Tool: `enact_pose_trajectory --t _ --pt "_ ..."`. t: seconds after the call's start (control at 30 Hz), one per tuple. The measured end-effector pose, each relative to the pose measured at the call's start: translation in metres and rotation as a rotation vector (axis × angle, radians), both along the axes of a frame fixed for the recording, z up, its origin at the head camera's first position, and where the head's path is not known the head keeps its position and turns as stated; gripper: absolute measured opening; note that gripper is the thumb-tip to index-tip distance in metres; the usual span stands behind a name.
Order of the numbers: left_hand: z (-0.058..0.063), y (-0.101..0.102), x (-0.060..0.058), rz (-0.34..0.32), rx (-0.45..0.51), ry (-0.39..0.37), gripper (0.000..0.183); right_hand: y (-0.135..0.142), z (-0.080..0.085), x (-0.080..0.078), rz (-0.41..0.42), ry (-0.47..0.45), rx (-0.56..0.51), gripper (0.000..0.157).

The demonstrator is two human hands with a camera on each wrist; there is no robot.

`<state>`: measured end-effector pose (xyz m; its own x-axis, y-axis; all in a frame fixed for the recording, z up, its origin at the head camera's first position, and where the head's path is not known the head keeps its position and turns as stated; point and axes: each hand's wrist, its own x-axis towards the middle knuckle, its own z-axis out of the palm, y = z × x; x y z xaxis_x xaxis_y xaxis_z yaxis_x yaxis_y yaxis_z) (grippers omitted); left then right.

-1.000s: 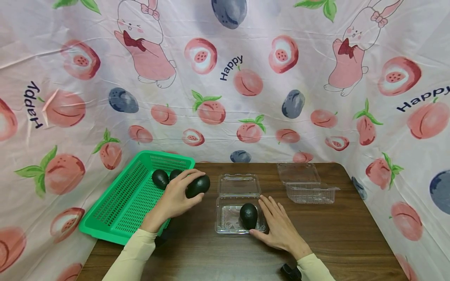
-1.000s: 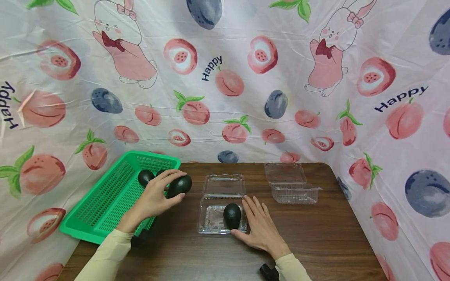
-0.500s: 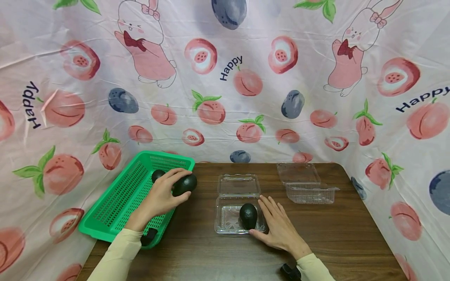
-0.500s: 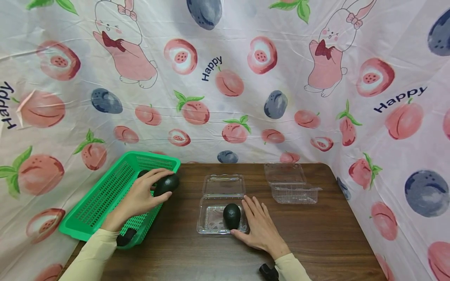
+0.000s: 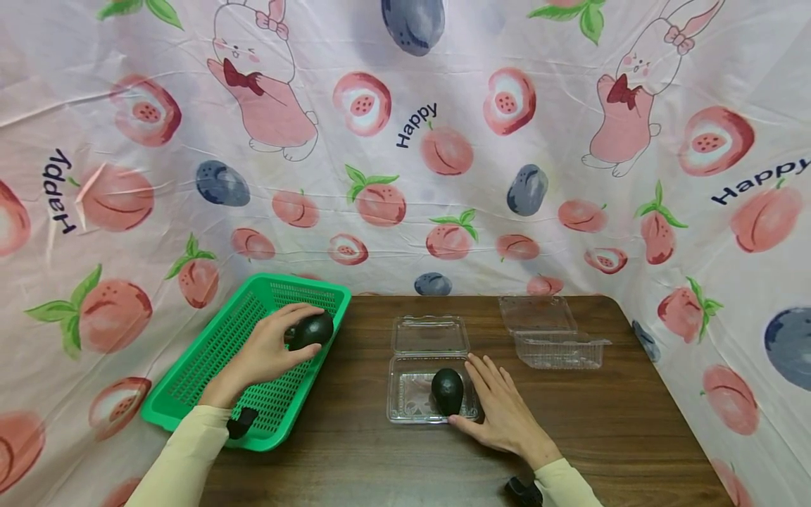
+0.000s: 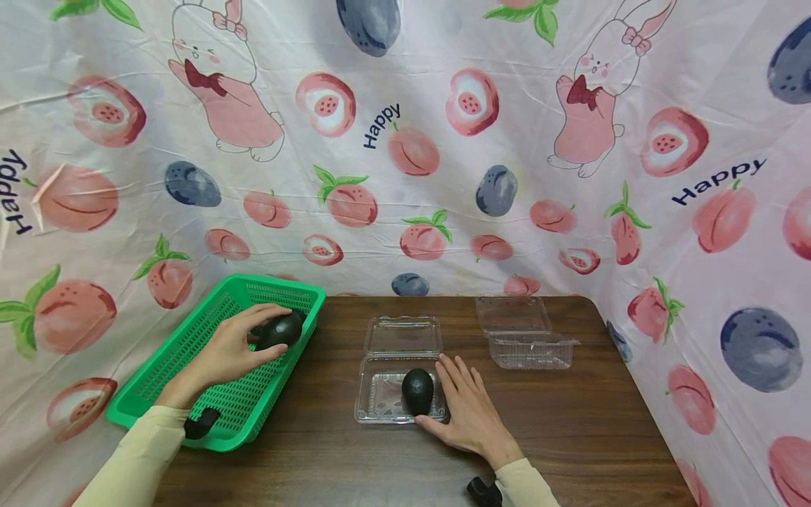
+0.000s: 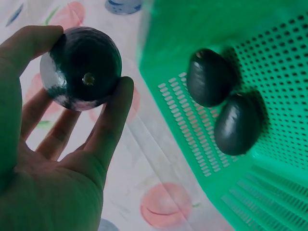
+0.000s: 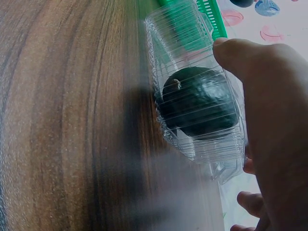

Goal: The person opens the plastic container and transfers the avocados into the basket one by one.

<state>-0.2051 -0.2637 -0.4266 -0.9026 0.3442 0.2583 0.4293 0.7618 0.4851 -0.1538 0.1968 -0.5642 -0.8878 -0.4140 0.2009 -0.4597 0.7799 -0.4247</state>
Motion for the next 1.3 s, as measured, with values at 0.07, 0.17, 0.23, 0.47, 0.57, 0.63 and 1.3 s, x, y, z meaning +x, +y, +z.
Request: enact_pose_trajectory --t 0.07,0.17,0.23,0.47,0.57,0.63,1.3 --pt "-0.003 -0.007 -0.002 -0.005 -0.003 -0.021 0.06 0.0 0.0 0.0 0.0 -0.003 0.0 0.111" --pt "-0.005 -0.014 -0.004 -0.014 -0.003 -0.038 0.061 0.0 0.0 0.0 0.0 0.0 -0.001 0.111" --pt "-0.006 -0.018 -0.006 -0.022 0.001 -0.045 0.061 0.0 0.0 0.0 -0.001 -0.003 0.0 0.111" --pt "-0.008 -0.03 -0.013 -0.025 0.016 -0.111 0.061 0.001 0.0 0.001 -0.001 -0.025 0.003 0.111" --pt "-0.01 -0.034 -0.015 -0.026 0.014 -0.137 0.06 0.001 0.0 0.001 0.0 -0.023 0.004 0.111" --pt "-0.012 -0.037 -0.017 -0.026 0.011 -0.149 0.06 0.001 0.001 0.001 0.0 -0.021 0.006 0.111" --pt "-0.03 -0.059 -0.036 -0.066 -0.012 -0.295 0.063 0.001 -0.001 0.0 0.008 -0.003 -0.005 0.11"
